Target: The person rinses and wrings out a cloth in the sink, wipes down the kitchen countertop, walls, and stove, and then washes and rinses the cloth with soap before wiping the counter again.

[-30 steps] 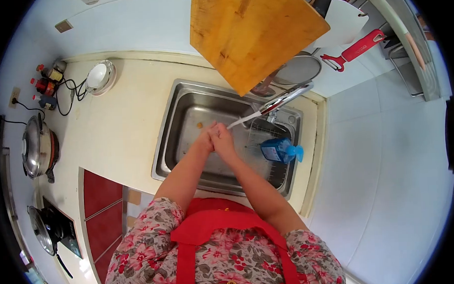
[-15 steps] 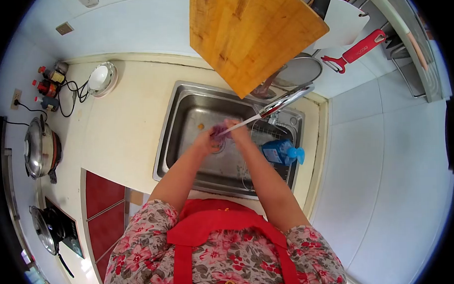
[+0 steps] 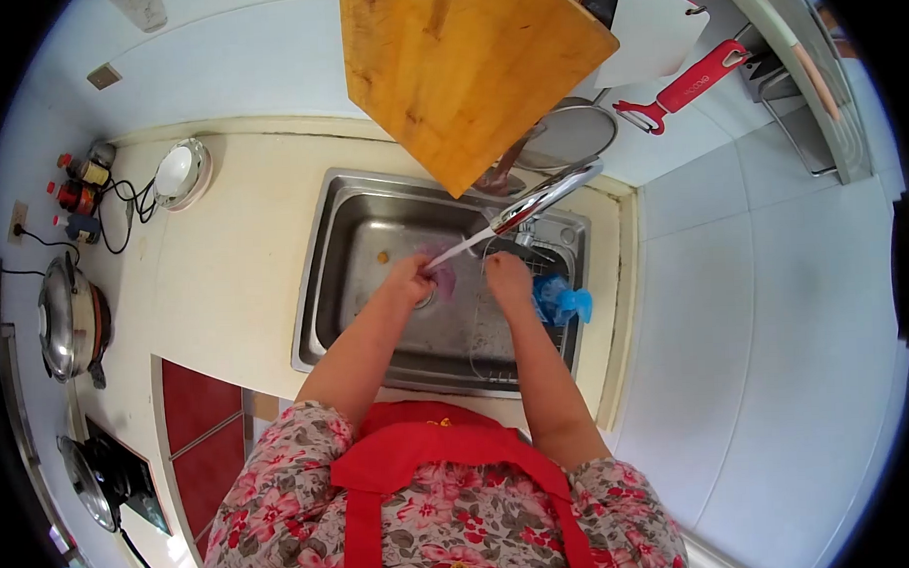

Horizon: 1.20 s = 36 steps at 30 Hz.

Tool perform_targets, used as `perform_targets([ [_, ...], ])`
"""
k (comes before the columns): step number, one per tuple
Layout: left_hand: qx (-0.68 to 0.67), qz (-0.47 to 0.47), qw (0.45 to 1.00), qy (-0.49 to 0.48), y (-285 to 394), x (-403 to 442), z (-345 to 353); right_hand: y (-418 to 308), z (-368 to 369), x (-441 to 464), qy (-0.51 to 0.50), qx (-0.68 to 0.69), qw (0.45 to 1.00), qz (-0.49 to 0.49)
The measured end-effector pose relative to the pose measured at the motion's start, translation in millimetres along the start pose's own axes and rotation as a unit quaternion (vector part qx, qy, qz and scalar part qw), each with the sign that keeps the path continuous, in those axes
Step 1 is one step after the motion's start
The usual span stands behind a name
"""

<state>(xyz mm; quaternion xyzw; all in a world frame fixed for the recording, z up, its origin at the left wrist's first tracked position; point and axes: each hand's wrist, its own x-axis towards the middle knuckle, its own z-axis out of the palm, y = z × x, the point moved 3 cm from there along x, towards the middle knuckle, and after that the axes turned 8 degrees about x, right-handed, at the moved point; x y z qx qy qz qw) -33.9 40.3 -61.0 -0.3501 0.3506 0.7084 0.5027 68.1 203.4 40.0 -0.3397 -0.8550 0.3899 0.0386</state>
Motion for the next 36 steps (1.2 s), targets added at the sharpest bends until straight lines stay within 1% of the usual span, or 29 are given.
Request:
perform_targets([
  [1, 0.001, 0.0, 1.0, -0.001, 1, 1, 2, -4, -11, 2, -0.019, -0.163, 0.986, 0.003],
  [2, 0.001, 0.01, 1.0, 0.017, 3, 1, 1, -6, -20, 6, -0.037, -0.322, 0.946, 0.005],
  [5, 0.003, 0.019, 0.999, 0.042, 6, -10, 3, 10, -29, 31, 0.008, -0.358, 0.933, -0.02],
  [6, 0.005, 0.018, 0.999, 0.049, 8, -15, 3, 8, -31, 37, 0.007, -0.356, 0.934, -0.021],
  [7, 0.004, 0.02, 0.999, 0.05, 10, -20, 4, 6, -32, 44, 0.0, -0.357, 0.934, -0.027],
  [9, -0.062, 0.003, 0.997, 0.055, 11, -29, 2, 1, -28, 45, -0.013, -0.356, 0.934, -0.036],
  [10, -0.064, 0.005, 0.996, 0.058, 11, -21, -9, -2, -25, 42, -0.039, -0.37, 0.927, -0.044],
  [11, -0.073, 0.013, 0.997, 0.036, 12, -11, -14, -6, -24, 42, -0.063, -0.383, 0.92, -0.052],
  [12, -0.083, 0.021, 0.996, 0.013, 16, -15, -10, -4, -23, 46, -0.061, -0.384, 0.92, -0.054],
  [16, -0.047, 0.064, 0.996, 0.046, 11, -36, -9, 1, -42, 59, -0.1, -0.41, 0.906, -0.026],
  [17, -0.078, 0.053, 0.995, 0.043, 12, -40, -5, -5, -47, 59, -0.114, -0.418, 0.901, -0.012],
  [18, -0.107, 0.043, 0.993, 0.039, 12, -41, -2, -4, -45, 56, -0.114, -0.418, 0.901, -0.013],
  [19, -0.107, 0.043, 0.993, 0.037, 10, -32, -8, -4, -41, 50, -0.096, -0.404, 0.909, -0.038],
  [20, -0.119, 0.037, 0.992, 0.01, 6, -23, -11, -5, -36, 45, -0.077, -0.39, 0.916, -0.063],
  [21, -0.131, 0.03, 0.991, -0.017, 3, -17, -13, -2, -22, 38, -0.13, -0.302, 0.942, -0.065],
  [22, -0.134, 0.031, 0.99, -0.02, 0, -19, -12, 0, -2, 30, -0.182, -0.213, 0.958, -0.068],
  [23, -0.109, 0.03, 0.993, -0.043, -5, -24, -9, 1, 23, 16, -0.186, -0.026, 0.979, -0.076],
  [24, -0.085, 0.03, 0.994, -0.064, -9, -28, -6, -3, 45, 0, -0.185, 0.161, 0.966, -0.082],
  [25, -0.088, 0.034, 0.993, -0.065, -16, -33, -4, -13, 56, -16, -0.246, 0.372, 0.895, 0.029],
  [26, -0.072, 0.02, 0.994, -0.078, -25, -36, 1, -26, 61, -30, -0.291, 0.557, 0.765, 0.14],
  [27, -0.065, 0.015, 0.994, -0.083, -34, -35, 0, -35, 65, -36, -0.297, 0.555, 0.765, 0.139],
  [29, -0.021, 0.022, 0.996, -0.08, -51, -26, -8, -38, 69, -44, -0.196, 0.609, 0.741, 0.204],
  [30, 0.016, 0.036, 0.997, -0.073, -55, -22, -11, -38, 74, -46, -0.199, 0.61, 0.74, 0.204],
  [31, 0.015, 0.039, 0.997, -0.071, -54, -37, -3, -35, 79, -43, -0.165, 0.597, 0.768, 0.16],
  [32, 0.056, 0.083, 0.994, -0.034, -53, -52, 3, -32, 82, -42, -0.13, 0.582, 0.794, 0.117],
  [33, 0.096, 0.125, 0.987, 0.002, -51, -72, 11, -35, 84, -44, -0.132, 0.581, 0.794, 0.117],
  [34, 0.093, 0.126, 0.988, 0.003, -51, -88, 21, -40, 82, -45, -0.112, 0.563, 0.812, 0.099],
  [35, 0.12, 0.172, 0.976, 0.059, -46, -103, 27, -45, 80, -45, -0.092, 0.545, 0.829, 0.081],
  [36, 0.146, 0.217, 0.958, 0.114, -41, -109, 29, -48, 78, -45, -0.094, 0.544, 0.83, 0.08],
])
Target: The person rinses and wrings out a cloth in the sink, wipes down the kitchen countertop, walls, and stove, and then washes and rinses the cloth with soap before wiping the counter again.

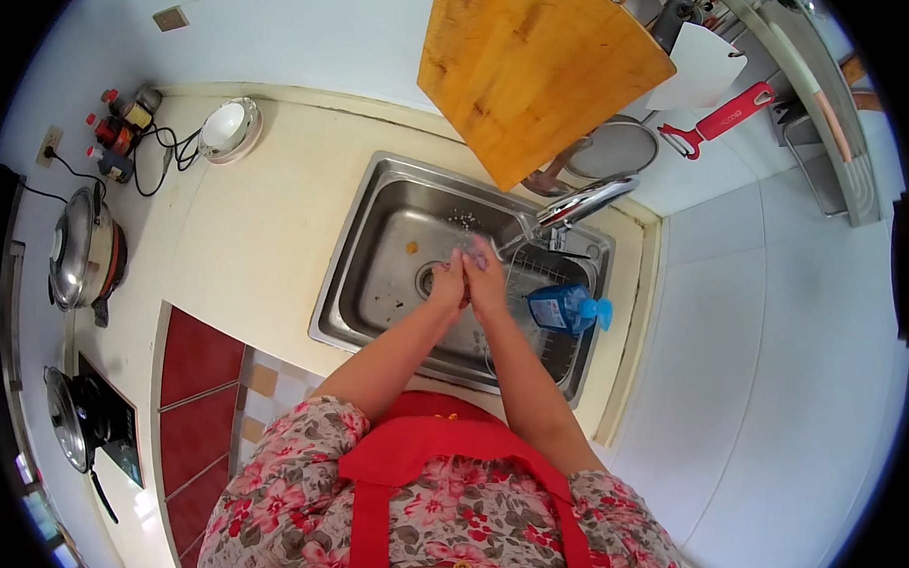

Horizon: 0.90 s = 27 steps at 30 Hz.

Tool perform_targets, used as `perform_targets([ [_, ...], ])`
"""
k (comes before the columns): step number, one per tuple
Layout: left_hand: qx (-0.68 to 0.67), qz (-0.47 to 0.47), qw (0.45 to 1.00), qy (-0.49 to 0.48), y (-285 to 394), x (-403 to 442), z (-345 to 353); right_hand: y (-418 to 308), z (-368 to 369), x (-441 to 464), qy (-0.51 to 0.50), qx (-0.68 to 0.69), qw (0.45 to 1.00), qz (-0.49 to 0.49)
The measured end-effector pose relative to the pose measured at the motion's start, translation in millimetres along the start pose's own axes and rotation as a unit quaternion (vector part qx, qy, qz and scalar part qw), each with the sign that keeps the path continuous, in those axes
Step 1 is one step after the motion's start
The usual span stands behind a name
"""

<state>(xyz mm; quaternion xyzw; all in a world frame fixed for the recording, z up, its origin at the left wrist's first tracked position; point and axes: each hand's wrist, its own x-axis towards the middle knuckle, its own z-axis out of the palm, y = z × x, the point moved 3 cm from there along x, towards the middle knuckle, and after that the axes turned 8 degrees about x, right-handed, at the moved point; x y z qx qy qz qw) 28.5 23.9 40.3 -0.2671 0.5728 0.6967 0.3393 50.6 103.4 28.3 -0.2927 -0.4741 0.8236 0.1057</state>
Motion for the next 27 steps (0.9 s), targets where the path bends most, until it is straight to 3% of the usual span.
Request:
perform_targets([
  [1, -0.002, 0.001, 1.0, 0.001, 0, 0, -2, -3, 2, -2, -0.007, -0.073, 0.997, -0.016],
  [2, 0.071, 0.068, 0.995, -0.014, 4, -1, -4, -7, 4, -4, -0.014, -0.146, 0.989, -0.032],
  [3, 0.145, 0.135, 0.98, -0.029, 7, -1, -6, -6, 4, -4, -0.016, -0.147, 0.988, -0.031],
  [4, 0.144, 0.136, 0.98, -0.028, 1, 11, -11, -3, 3, -2, -0.012, -0.167, 0.986, -0.028],
  [6, 0.322, 0.294, 0.897, -0.073, -4, 26, -13, 7, -1, 4, -0.01, -0.187, 0.982, -0.024],
  [7, 0.321, 0.293, 0.898, -0.071, -1, 23, -13, 11, -3, 9, 0.0, -0.204, 0.978, -0.046],
  [9, 0.407, 0.401, 0.82, -0.004, 7, 12, -10, 6, -2, 9, 0.009, -0.22, 0.973, -0.066],
  [12, 0.441, 0.39, 0.808, -0.016, 10, 17, -9, -20, 12, -2, 0.038, -0.309, 0.947, -0.085],
  [15, 0.431, 0.447, 0.783, -0.031, 21, 6, -8, -2, 4, 15, 0.035, -0.232, 0.965, -0.121],
  [17, 0.441, 0.437, 0.783, -0.031, 28, -2, -9, -2, 8, 12, 0.058, -0.115, 0.99, -0.048],
  [22, 0.476, 0.422, 0.771, -0.016, 32, -8, -13, -13, 18, 1, 0.056, -0.061, 0.996, -0.019],
  [27, 0.508, 0.478, 0.716, 0.01, 36, -16, -16, -18, 26, -10, 0.066, 0.008, 0.998, 0.007],
])
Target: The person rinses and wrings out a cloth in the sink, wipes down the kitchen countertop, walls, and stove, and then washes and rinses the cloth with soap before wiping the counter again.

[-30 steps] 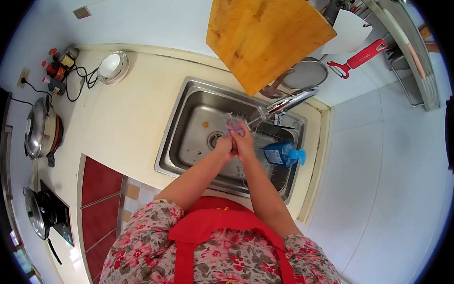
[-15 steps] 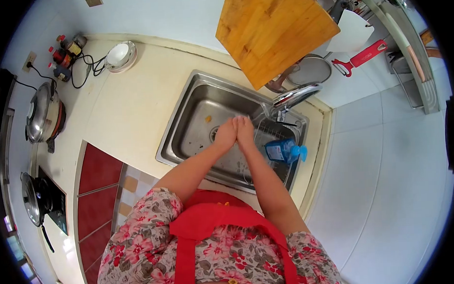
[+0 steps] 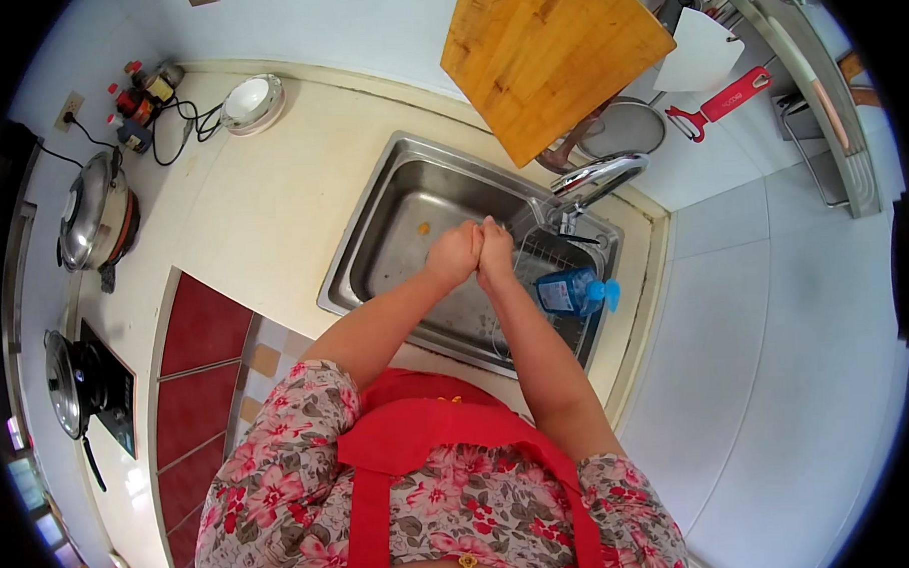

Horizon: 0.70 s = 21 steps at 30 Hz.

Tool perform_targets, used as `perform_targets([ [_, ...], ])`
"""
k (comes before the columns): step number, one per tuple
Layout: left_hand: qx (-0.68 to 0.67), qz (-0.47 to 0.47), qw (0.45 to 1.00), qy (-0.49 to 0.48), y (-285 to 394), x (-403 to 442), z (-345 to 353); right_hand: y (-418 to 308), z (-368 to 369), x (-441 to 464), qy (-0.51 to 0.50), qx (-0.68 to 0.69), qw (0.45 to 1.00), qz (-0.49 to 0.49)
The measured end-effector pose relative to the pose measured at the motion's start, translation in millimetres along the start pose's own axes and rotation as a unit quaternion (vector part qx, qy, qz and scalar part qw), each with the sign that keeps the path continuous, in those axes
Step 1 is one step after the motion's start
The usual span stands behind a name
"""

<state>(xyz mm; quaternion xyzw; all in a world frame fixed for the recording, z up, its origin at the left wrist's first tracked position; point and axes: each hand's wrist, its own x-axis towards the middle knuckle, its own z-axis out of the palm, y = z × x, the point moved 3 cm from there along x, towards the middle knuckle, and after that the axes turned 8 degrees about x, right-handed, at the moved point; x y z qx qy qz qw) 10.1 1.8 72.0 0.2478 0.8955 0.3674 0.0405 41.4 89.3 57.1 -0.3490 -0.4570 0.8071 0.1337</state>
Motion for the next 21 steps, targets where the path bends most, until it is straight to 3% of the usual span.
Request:
perform_targets([
  [3, 0.028, 0.005, 0.999, -0.029, 7, -4, -9, 1, -3, 1, -0.008, -0.013, 1.0, 0.003],
  [5, 0.046, 0.002, 0.999, -0.005, 9, -11, -11, 6, -12, 14, -0.041, -0.07, 0.984, 0.156],
  [6, 0.066, -0.002, 0.998, 0.017, 7, -14, -16, 17, -19, 29, -0.056, -0.073, 0.983, 0.158],
  [7, 0.074, -0.014, 0.997, 0.032, -4, -16, -10, 26, -29, 51, -0.105, -0.2, 0.973, -0.038],
  [8, -0.042, -0.14, 0.989, 0.036, -30, -15, 6, 26, -28, 59, -0.153, -0.308, 0.908, -0.239],
  [9, -0.161, -0.26, 0.951, 0.043, -51, -19, 15, 24, -27, 52, -0.125, -0.452, 0.828, -0.306],
  [10, -0.158, -0.272, 0.947, 0.067, -56, -22, 12, 20, -26, 39, -0.092, -0.578, 0.721, -0.371],
  [12, -0.364, -0.407, 0.836, 0.054, -71, -32, 14, -6, -9, 7, -0.098, -0.703, 0.627, -0.322],
  [13, -0.364, -0.415, 0.831, 0.074, -73, -41, 0, -11, -3, -6, -0.089, -0.688, 0.662, -0.284],
  [14, -0.258, -0.376, 0.889, 0.049, -69, -46, -21, -12, 1, -13, -0.08, -0.673, 0.694, -0.245],
  [15, -0.146, -0.334, 0.931, 0.022, -66, -51, -36, -3, -3, -3, -0.1, -0.672, 0.689, -0.253],
  [17, -0.169, -0.336, 0.926, 0.043, -75, -59, -43, 27, -13, 32, -0.118, -0.403, 0.895, -0.15],
  [18, -0.19, -0.327, 0.925, 0.043, -79, -62, -45, 28, 1, 21, -0.147, -0.406, 0.889, -0.15],
  [20, -0.205, -0.297, 0.921, 0.145, -87, -74, -55, 22, 31, -16, -0.197, -0.163, 0.965, 0.054],
  [21, -0.201, -0.311, 0.914, 0.167, -94, -82, -68, 24, 49, -28, -0.221, -0.17, 0.958, 0.063],
])
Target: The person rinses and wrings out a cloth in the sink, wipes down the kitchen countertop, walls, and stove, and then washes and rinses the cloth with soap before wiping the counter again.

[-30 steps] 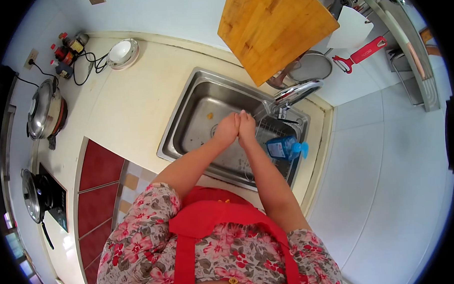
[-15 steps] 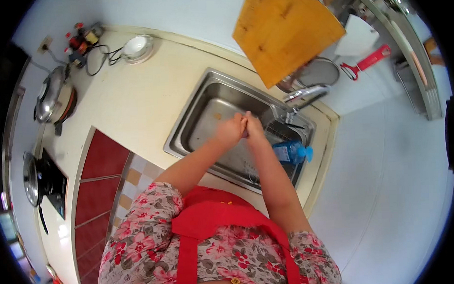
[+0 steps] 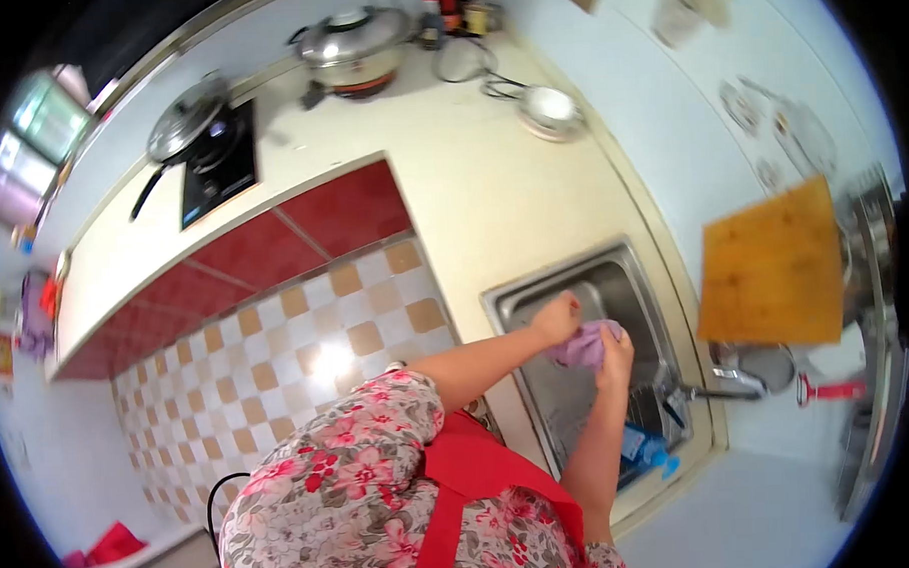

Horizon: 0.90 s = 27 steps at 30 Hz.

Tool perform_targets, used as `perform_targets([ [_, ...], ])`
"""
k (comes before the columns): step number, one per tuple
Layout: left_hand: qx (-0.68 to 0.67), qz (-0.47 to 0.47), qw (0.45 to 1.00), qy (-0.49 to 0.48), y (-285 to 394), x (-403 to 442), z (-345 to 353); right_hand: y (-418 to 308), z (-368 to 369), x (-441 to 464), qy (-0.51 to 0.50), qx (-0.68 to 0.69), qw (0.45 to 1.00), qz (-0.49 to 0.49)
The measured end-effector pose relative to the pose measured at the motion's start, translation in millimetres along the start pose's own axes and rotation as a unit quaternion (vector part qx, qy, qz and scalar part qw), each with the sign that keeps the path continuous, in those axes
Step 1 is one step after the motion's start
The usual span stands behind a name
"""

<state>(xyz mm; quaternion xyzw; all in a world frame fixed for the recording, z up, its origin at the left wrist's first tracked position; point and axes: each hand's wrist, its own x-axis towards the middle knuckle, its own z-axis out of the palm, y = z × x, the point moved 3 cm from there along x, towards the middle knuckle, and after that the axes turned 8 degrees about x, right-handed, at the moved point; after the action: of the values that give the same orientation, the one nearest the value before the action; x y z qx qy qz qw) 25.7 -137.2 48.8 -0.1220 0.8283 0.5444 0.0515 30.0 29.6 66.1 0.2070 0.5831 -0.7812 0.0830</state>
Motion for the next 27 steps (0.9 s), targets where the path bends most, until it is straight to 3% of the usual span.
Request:
perform_targets([
  [3, 0.029, 0.049, 0.998, 0.042, -6, -11, -65, -4, 69, -10, -0.078, -0.226, 0.961, -0.137],
  [6, 0.05, 0.051, 0.995, 0.062, -26, -19, -149, -12, 187, -63, -0.18, -0.317, 0.919, -0.151],
  [9, 0.142, 0.232, 0.921, 0.278, -52, -51, -261, 28, 286, -89, -0.278, -0.282, 0.911, -0.117],
  [10, 0.149, 0.222, 0.916, 0.299, -66, -62, -303, 41, 324, -106, -0.322, -0.253, 0.909, -0.085],
  [12, 0.095, 0.188, 0.953, 0.216, -96, -88, -385, 65, 395, -139, -0.374, -0.258, 0.89, -0.041],
  [16, 0.114, 0.061, 0.936, 0.327, -154, -178, -532, 124, 528, -189, -0.398, -0.294, 0.845, -0.202],
  [19, 0.094, -0.014, 0.907, 0.41, -199, -239, -608, 165, 617, -239, -0.415, -0.404, 0.732, -0.359],
  [20, 0.075, -0.064, 0.891, 0.442, -213, -258, -632, 179, 644, -258, -0.431, -0.424, 0.732, -0.314],
  [23, 0.066, -0.089, 0.849, 0.516, -269, -295, -691, 249, 713, -288, -0.525, -0.224, 0.82, -0.036],
  [26, 0.093, -0.136, 0.822, 0.545, -314, -326, -739, 300, 770, -327, -0.57, -0.097, 0.802, 0.149],
  [27, 0.086, -0.183, 0.82, 0.535, -329, -335, -753, 319, 788, -334, -0.585, -0.107, 0.793, 0.135],
])
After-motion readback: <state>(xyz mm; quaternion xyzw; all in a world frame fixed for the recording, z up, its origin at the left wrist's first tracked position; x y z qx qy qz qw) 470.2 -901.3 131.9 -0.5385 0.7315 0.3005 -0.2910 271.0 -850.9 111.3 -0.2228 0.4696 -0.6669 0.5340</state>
